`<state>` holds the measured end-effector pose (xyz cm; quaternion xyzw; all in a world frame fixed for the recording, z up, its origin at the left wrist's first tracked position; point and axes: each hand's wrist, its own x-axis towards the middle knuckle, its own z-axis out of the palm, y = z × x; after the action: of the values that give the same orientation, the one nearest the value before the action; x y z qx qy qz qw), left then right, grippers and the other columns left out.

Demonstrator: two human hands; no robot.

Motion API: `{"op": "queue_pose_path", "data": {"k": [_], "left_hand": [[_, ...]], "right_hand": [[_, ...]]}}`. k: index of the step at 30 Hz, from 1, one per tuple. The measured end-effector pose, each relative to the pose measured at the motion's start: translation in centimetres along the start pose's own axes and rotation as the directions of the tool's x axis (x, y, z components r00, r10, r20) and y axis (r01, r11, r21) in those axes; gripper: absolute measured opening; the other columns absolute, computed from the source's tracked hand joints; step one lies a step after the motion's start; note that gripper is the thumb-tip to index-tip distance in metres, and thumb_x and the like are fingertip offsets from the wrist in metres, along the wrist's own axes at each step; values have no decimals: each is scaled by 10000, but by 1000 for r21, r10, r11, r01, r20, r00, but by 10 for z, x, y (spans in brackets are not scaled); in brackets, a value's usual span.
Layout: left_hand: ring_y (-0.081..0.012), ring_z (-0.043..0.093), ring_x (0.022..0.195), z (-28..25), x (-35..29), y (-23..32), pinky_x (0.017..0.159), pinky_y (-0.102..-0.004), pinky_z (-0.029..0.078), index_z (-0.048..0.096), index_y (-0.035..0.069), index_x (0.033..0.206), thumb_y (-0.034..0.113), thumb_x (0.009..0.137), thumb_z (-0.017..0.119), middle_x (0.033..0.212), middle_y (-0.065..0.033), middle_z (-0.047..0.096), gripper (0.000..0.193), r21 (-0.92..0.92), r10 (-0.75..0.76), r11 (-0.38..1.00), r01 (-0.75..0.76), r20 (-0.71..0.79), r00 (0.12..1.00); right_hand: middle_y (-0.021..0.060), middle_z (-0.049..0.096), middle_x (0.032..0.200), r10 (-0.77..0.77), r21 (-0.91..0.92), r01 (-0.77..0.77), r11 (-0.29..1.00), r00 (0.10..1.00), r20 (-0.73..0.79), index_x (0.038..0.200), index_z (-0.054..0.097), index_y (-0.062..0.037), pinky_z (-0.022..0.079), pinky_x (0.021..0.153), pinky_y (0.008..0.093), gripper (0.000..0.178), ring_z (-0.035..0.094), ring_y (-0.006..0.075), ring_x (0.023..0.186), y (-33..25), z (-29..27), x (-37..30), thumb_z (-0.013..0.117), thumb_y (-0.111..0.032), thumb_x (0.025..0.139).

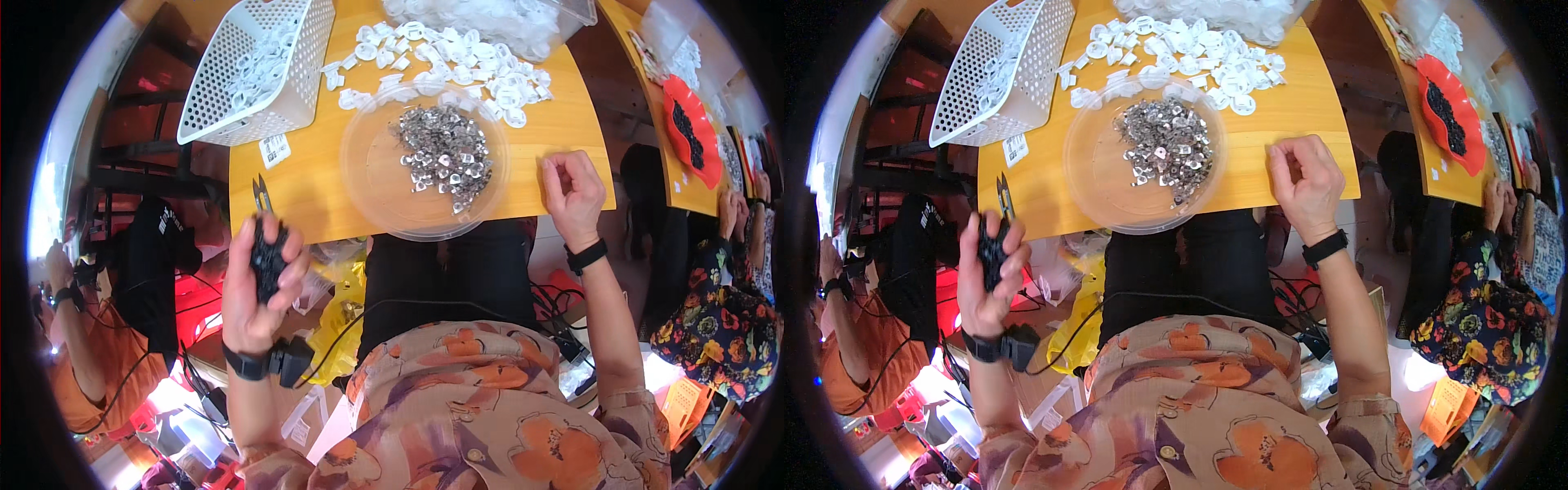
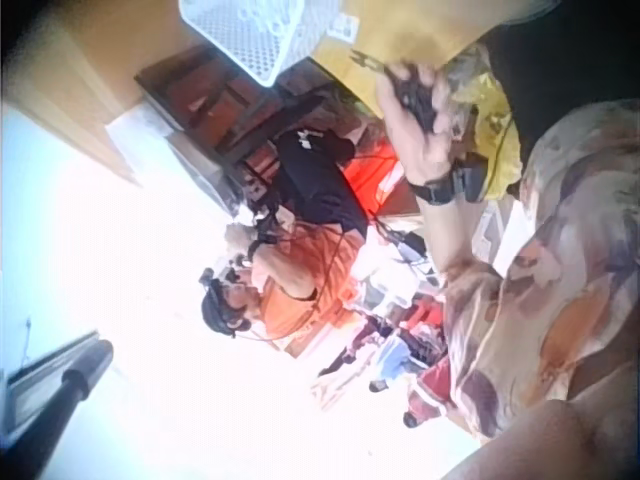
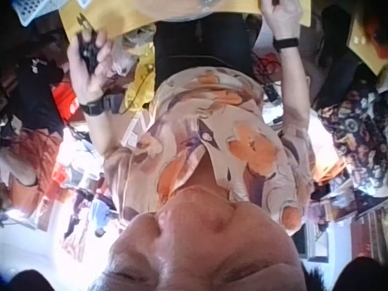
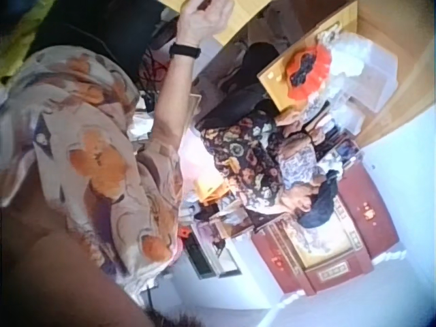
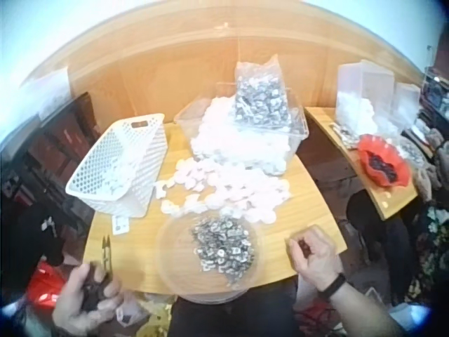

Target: Manual assembly of small silver rings into white plastic components at a factory workshop station.

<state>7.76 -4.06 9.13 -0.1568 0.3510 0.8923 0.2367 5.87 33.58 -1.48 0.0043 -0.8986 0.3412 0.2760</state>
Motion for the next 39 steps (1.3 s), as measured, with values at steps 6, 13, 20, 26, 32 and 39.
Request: {"op": "queue_pose_path", "data": {"k": [6,13,20,26,32,39], "left_hand": [[-75,461,571,63,83,-16,349,-161,287,487,99,891,319,965,485,798,-34,509,232,567,45,823,-33,-8,999],[-44,419,563,56,124,-36,511,-214,347,585,45,873,191,913,594,656,33,455,152,961,184,68,-270,254,950],[-163,550,649,57,124,-36,601,-281,435,575,1,925,154,858,638,782,-73,547,179,851,155,-377,-365,446,882],[-271,589,824,64,120,-32,745,-357,464,593,0,966,133,814,661,893,-128,577,214,820,202,-476,-318,454,868],[-237,605,921,59,123,-19,828,-313,463,608,2,1066,180,916,565,987,-128,638,237,861,217,-382,-337,438,872],[-149,566,1008,66,113,-20,900,-267,417,605,1,1137,218,961,511,1054,-77,651,295,939,189,-162,-302,330,925]], "right_hand": [[72,563,705,7,17,-7,1000,1000,-3,759,604,-44,438,537,301,90,563,204,602,0,-1,1,670,-92,796],[85,573,717,-14,-4,13,1000,1000,-14,757,609,-52,445,549,329,91,572,244,626,3,-1,0,672,-110,786],[85,575,718,-9,2,9,1000,1000,-16,756,611,-55,446,553,335,82,574,253,634,6,0,0,673,-105,778],[85,572,710,-22,-5,22,1000,1000,-20,753,611,-55,446,553,336,81,574,253,635,4,-1,3,673,-102,777],[86,567,704,-20,-11,20,1000,1000,-20,743,605,-55,446,554,339,91,574,254,636,4,-2,4,669,-108,781],[84,573,706,-16,-5,16,1000,999,-39,742,611,-62,449,558,345,88,580,254,642,3,-2,0,670,-116,780]]}}
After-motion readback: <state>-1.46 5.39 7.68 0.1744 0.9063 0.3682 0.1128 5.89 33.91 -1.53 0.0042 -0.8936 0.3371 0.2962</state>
